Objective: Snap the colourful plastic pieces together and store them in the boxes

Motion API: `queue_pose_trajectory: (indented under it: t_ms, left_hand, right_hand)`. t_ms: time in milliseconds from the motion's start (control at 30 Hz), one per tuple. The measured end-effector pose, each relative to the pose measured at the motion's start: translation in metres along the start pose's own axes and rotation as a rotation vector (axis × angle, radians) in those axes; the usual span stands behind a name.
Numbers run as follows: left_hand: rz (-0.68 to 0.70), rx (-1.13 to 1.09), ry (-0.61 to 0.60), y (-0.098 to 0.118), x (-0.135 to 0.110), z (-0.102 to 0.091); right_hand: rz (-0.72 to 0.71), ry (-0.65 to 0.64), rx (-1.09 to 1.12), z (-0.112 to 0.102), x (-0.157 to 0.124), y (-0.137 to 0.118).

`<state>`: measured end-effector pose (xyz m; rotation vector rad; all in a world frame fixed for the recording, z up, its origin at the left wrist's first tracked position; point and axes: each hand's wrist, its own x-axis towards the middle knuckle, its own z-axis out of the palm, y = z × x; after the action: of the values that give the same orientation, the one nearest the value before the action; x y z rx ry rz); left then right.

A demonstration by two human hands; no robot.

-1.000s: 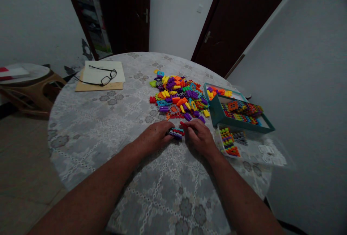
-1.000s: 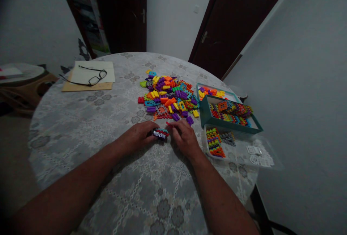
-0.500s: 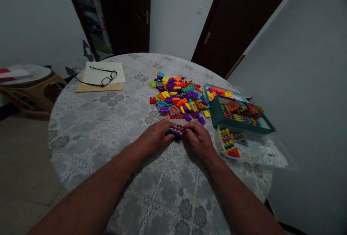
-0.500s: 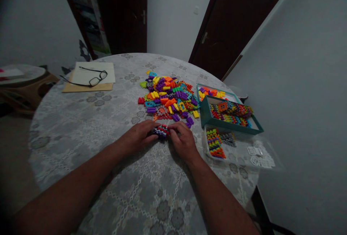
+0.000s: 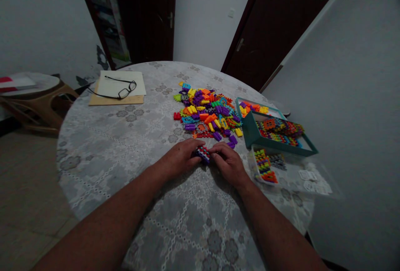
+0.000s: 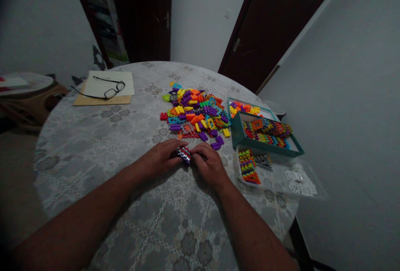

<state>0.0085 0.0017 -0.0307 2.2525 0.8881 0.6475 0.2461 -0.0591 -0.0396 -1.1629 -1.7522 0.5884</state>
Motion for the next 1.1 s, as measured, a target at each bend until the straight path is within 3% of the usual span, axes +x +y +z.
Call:
queue_pose_trajectory:
  t_ms: [133,333,433,600,833,900,1033,1100]
  left_hand:
    - [-0.010,-0.010,-0.002,0.002,0.000,-0.001]
    - [-0.019,0.010,-0.049,0.006,0.001,-0.004]
    - [-0.020,0.017,-0.056,0.008,0.002,-0.007]
    - [-0.007,0.006,-0.063,0.013,0.002,-0.013]
    - [0.005,0.008,-0.027,0.004,0.003,-0.010]
    - [0.016,0.010,-0.025,0.001,0.003,-0.009]
    - [0.038,0.010,-0.018,0.000,0.003,-0.007]
    - [0.044,0.010,-0.011,-0.001,0.003,-0.007]
  right_hand:
    - [0.032,-0.008,0.037,0.000,-0.003,0.004]
    - [0.221,0.052,-0.015,0.003,0.001,0.015]
    - [0.177,0.068,-0.133,0.004,0.016,0.023]
    - [-0.033,-0.079,-0.368,0.005,0.052,0.030]
    - [0.109,-0.180,-0.770,0.024,0.074,0.025]
    - [0.084,-0.155,-0.752,0.024,0.069,0.024]
    - [-0.033,0.028,-0.587,0.012,0.053,0.021]
    - [-0.024,0.083,-0.496,0.004,0.042,0.016]
